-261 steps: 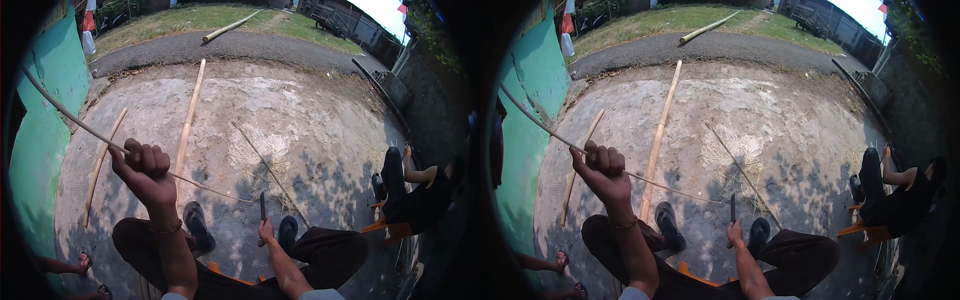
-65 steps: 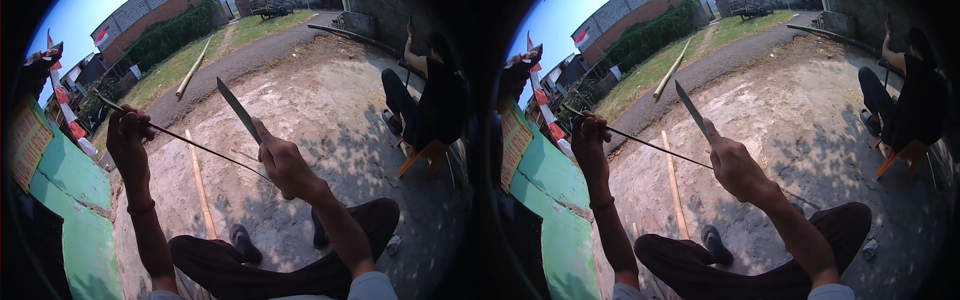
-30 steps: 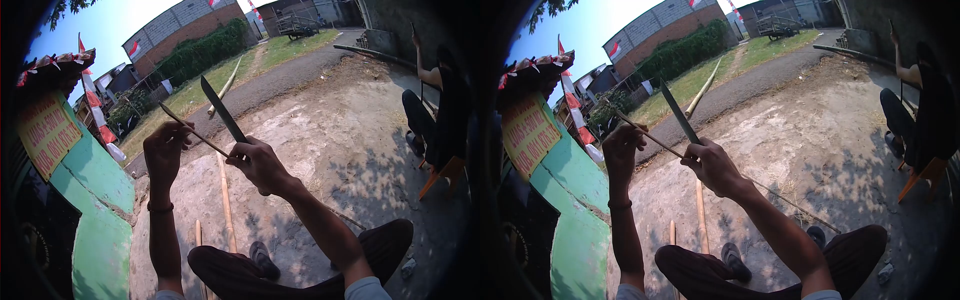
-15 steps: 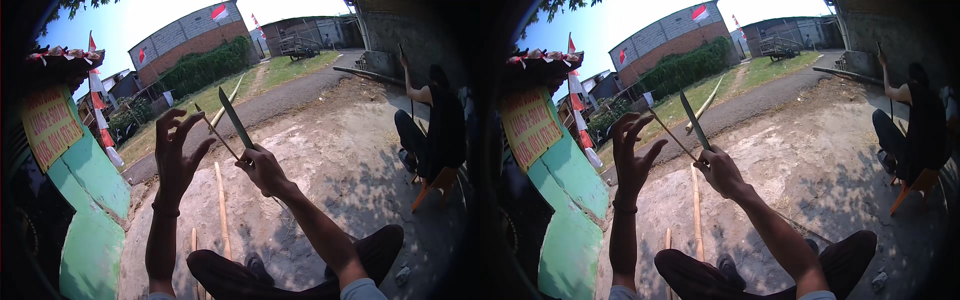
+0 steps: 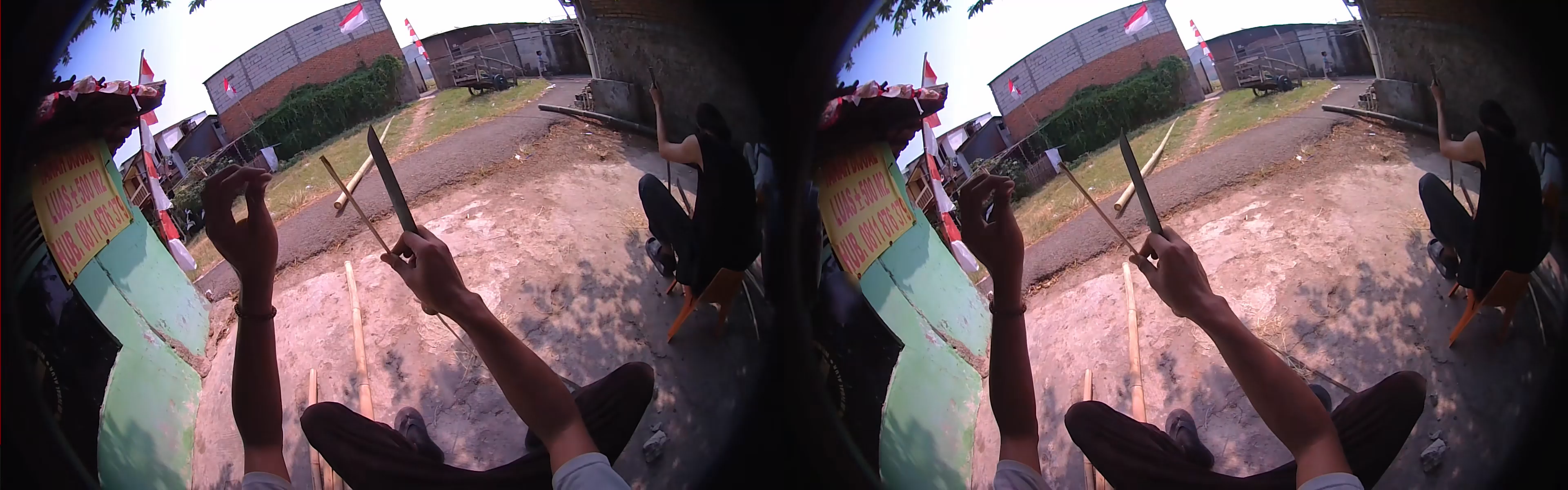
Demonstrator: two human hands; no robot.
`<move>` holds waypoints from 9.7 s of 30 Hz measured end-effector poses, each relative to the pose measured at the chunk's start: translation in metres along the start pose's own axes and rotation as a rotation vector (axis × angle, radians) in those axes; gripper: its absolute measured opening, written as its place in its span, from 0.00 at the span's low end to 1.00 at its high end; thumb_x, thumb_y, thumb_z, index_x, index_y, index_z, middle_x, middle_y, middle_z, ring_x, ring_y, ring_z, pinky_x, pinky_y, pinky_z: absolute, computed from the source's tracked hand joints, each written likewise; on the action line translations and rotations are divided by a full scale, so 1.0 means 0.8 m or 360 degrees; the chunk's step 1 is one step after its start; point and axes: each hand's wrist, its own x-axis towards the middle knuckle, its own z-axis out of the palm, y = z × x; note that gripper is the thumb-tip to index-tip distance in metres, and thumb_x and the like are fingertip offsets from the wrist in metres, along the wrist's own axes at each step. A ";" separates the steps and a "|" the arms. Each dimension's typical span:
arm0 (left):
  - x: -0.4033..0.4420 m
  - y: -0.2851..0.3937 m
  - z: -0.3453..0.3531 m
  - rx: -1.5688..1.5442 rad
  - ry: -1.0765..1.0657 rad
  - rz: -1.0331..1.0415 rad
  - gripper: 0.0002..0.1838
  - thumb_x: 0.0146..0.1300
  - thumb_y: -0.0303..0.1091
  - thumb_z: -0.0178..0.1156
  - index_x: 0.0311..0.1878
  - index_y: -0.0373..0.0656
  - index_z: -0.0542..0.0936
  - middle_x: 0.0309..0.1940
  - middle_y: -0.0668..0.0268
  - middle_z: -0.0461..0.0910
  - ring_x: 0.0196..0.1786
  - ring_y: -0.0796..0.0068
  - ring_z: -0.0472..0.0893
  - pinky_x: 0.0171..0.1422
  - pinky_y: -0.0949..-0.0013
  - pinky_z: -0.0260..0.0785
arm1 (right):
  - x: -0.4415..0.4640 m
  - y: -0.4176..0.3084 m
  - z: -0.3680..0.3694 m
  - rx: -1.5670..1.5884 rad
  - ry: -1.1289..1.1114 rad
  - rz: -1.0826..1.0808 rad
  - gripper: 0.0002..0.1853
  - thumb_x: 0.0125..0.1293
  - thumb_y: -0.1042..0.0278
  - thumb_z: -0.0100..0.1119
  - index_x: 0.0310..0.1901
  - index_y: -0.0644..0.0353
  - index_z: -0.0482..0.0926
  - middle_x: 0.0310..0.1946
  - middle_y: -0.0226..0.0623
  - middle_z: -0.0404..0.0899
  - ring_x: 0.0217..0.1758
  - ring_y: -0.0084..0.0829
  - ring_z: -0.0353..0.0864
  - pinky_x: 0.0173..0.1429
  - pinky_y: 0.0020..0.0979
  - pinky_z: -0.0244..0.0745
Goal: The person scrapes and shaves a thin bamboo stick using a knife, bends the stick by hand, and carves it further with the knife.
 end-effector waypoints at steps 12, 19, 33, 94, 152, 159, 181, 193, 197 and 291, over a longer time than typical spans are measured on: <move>-0.065 -0.020 0.051 -0.0660 -0.0981 -0.0790 0.21 0.72 0.45 0.65 0.60 0.42 0.83 0.51 0.59 0.87 0.51 0.69 0.87 0.50 0.66 0.80 | 0.041 0.008 -0.027 -0.0036 -0.0035 0.0107 0.17 0.63 0.59 0.75 0.34 0.66 0.82 0.33 0.38 0.77 0.32 0.29 0.78 0.38 0.35 0.75; 0.004 0.014 0.067 -0.0889 -0.1031 -0.0944 0.11 0.72 0.35 0.65 0.49 0.38 0.84 0.43 0.62 0.87 0.31 0.83 0.84 0.32 0.77 0.77 | 0.049 -0.010 -0.010 -0.0123 -0.0220 0.0095 0.20 0.61 0.55 0.77 0.33 0.66 0.81 0.36 0.45 0.80 0.35 0.38 0.82 0.43 0.40 0.78; 0.005 0.026 0.053 -0.1220 -0.0982 -0.0997 0.12 0.73 0.35 0.64 0.34 0.40 0.78 0.26 0.70 0.80 0.29 0.81 0.85 0.31 0.75 0.80 | 0.084 -0.074 -0.035 0.0723 -0.0220 0.0360 0.12 0.69 0.60 0.70 0.43 0.61 0.87 0.21 0.21 0.72 0.19 0.12 0.63 0.24 0.23 0.58; 0.012 0.073 0.081 -0.0927 -0.0975 -0.1006 0.16 0.78 0.38 0.56 0.40 0.32 0.71 0.26 0.56 0.81 0.28 0.69 0.88 0.29 0.74 0.82 | -0.020 0.035 -0.037 -0.0295 -0.0221 0.0228 0.08 0.64 0.69 0.73 0.43 0.59 0.87 0.34 0.36 0.80 0.33 0.26 0.81 0.38 0.34 0.76; -0.012 -0.027 0.117 -0.1366 -0.1016 -0.0862 0.08 0.77 0.33 0.56 0.45 0.40 0.82 0.32 0.66 0.86 0.30 0.81 0.86 0.34 0.76 0.80 | 0.042 0.072 -0.052 -0.0260 -0.0389 -0.0138 0.04 0.68 0.71 0.67 0.39 0.61 0.85 0.37 0.38 0.79 0.37 0.34 0.83 0.42 0.36 0.78; -0.021 -0.026 0.128 -0.1270 -0.0875 -0.0858 0.10 0.75 0.31 0.59 0.50 0.34 0.82 0.35 0.60 0.87 0.31 0.75 0.88 0.36 0.73 0.83 | -0.005 0.088 -0.042 -0.0385 -0.0295 0.0176 0.21 0.58 0.53 0.79 0.43 0.61 0.88 0.30 0.31 0.72 0.26 0.23 0.68 0.32 0.31 0.68; 0.003 0.025 0.095 -0.0970 -0.1107 -0.1018 0.12 0.75 0.31 0.59 0.41 0.30 0.82 0.29 0.57 0.86 0.29 0.72 0.88 0.33 0.73 0.83 | -0.039 0.136 -0.029 -0.0412 -0.0422 -0.0263 0.02 0.68 0.73 0.65 0.39 0.60 0.83 0.37 0.40 0.78 0.35 0.41 0.85 0.36 0.39 0.79; -0.013 0.041 0.117 -0.0936 -0.1002 -0.0897 0.13 0.76 0.33 0.58 0.38 0.31 0.81 0.24 0.59 0.84 0.27 0.73 0.87 0.35 0.72 0.82 | 0.026 0.061 -0.097 -0.0553 0.0073 0.0087 0.11 0.64 0.73 0.71 0.48 0.61 0.86 0.36 0.39 0.78 0.29 0.27 0.75 0.35 0.32 0.75; -0.016 0.036 0.130 -0.0897 -0.1048 -0.1003 0.13 0.76 0.33 0.58 0.39 0.31 0.81 0.24 0.59 0.84 0.29 0.72 0.88 0.36 0.72 0.82 | 0.003 0.086 -0.104 -0.0634 -0.0272 0.0117 0.25 0.57 0.62 0.79 0.57 0.54 0.86 0.39 0.37 0.76 0.26 0.21 0.69 0.33 0.30 0.73; -0.196 -0.078 -0.162 -0.1700 0.0412 -0.1785 0.14 0.73 0.25 0.55 0.30 0.41 0.63 0.23 0.72 0.56 0.25 0.80 0.54 0.29 0.73 0.46 | -0.343 0.113 0.064 -0.0053 -0.0695 0.0800 0.29 0.73 0.76 0.50 0.74 0.52 0.61 0.58 0.51 0.76 0.41 0.57 0.82 0.43 0.48 0.79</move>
